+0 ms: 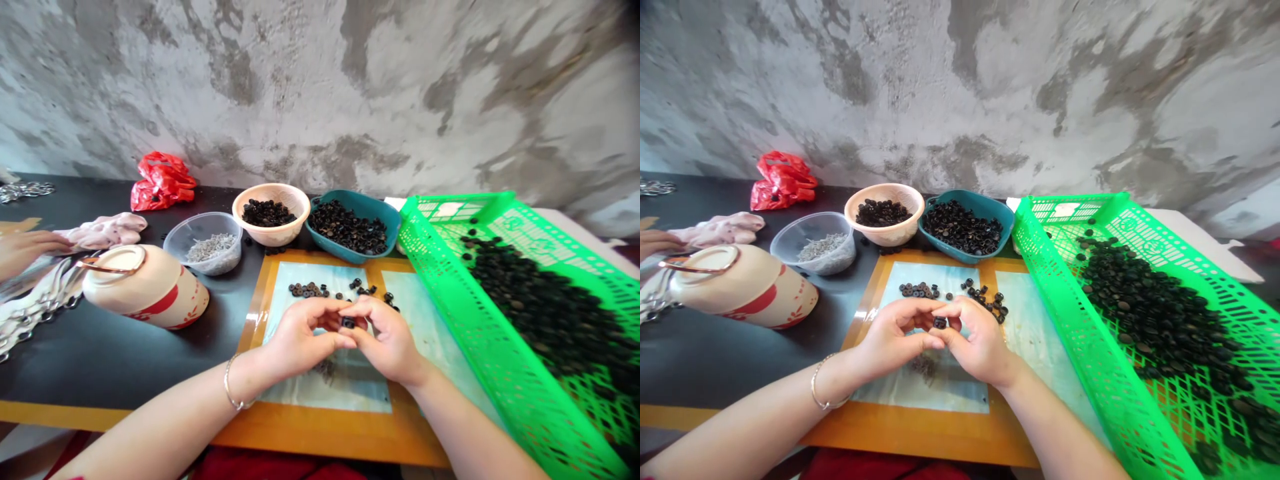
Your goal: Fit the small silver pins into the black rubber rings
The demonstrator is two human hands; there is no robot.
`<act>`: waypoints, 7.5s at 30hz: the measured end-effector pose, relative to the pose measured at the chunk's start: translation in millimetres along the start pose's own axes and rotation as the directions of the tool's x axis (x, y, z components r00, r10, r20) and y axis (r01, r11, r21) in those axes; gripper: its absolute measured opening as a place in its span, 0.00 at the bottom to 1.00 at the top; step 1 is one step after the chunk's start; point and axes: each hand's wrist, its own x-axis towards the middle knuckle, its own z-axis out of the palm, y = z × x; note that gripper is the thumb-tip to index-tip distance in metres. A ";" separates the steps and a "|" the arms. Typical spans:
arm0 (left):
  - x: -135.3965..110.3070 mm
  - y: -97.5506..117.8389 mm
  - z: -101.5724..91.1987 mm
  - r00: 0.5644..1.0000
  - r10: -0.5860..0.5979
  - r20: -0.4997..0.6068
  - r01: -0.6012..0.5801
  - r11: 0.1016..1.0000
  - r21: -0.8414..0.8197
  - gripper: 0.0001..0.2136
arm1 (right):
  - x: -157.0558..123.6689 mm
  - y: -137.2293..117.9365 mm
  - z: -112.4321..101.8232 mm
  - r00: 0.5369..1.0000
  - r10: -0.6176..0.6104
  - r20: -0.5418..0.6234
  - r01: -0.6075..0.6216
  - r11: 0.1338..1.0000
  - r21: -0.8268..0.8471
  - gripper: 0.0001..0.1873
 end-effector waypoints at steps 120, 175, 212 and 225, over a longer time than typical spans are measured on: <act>19.1 0.3 -19.4 0.926 -0.358 -0.119 0.323 0.915 -0.242 0.12 | 13.8 0.7 -20.4 0.921 0.387 0.040 -0.384 0.921 -0.070 0.10; 15.6 3.3 -21.3 0.942 -0.332 -0.038 0.314 0.917 -0.247 0.14 | 4.0 -7.8 0.7 0.963 0.269 0.028 -0.270 0.950 0.155 0.07; 8.4 7.5 -12.0 0.928 -0.372 0.031 0.364 0.884 -0.292 0.27 | 7.9 -5.3 -8.3 0.998 -0.059 0.000 0.059 0.995 -0.076 0.08; -1.7 7.9 -3.4 0.987 -0.155 -0.051 0.152 0.987 -0.048 0.16 | -3.8 -10.3 -3.5 0.983 0.145 0.111 -0.162 0.974 0.159 0.05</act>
